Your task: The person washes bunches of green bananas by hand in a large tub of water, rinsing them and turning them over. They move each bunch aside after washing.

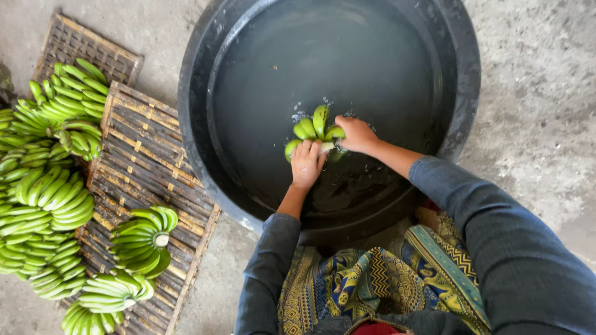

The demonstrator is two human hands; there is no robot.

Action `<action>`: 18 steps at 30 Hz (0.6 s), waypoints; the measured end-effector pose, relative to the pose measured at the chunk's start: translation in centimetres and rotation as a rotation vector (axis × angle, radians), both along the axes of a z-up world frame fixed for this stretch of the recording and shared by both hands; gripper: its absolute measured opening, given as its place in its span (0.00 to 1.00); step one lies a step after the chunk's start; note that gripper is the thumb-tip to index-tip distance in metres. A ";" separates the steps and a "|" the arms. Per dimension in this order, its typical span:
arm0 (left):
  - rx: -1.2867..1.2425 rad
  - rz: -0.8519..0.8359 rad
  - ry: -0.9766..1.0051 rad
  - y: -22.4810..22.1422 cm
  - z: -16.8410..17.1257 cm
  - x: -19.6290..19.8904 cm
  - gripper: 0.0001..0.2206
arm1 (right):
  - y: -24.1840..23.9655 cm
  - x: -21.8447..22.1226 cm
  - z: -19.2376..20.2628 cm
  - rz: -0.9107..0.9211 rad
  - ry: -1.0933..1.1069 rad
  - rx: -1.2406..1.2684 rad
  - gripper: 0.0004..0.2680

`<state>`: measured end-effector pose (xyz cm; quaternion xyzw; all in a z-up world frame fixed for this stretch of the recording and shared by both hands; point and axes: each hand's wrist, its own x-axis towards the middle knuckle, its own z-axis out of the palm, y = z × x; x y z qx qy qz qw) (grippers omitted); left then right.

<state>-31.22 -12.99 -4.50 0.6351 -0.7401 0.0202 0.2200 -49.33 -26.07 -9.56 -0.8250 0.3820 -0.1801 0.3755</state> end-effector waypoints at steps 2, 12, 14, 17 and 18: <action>-0.001 0.015 -0.014 0.2 -0.4 0.2 0.16 | 0.4 0.3 -1.0 -0.023 -0.117 0.167 0.15; -0.057 0.116 0.080 -1.6 0.2 -0.6 0.24 | -1.9 0.6 0.5 0.021 -0.214 0.635 0.13; -0.085 0.113 0.114 -0.5 0.5 -1.0 0.23 | -0.1 0.4 -0.9 -0.025 -0.252 0.674 0.14; -0.132 0.080 0.186 -1.2 1.8 -1.9 0.20 | -1.6 0.7 -1.7 -0.091 -0.321 0.698 0.14; -0.137 0.063 0.213 -1.2 2.2 -2.4 0.18 | -1.7 0.7 -1.9 -0.123 -0.350 0.724 0.13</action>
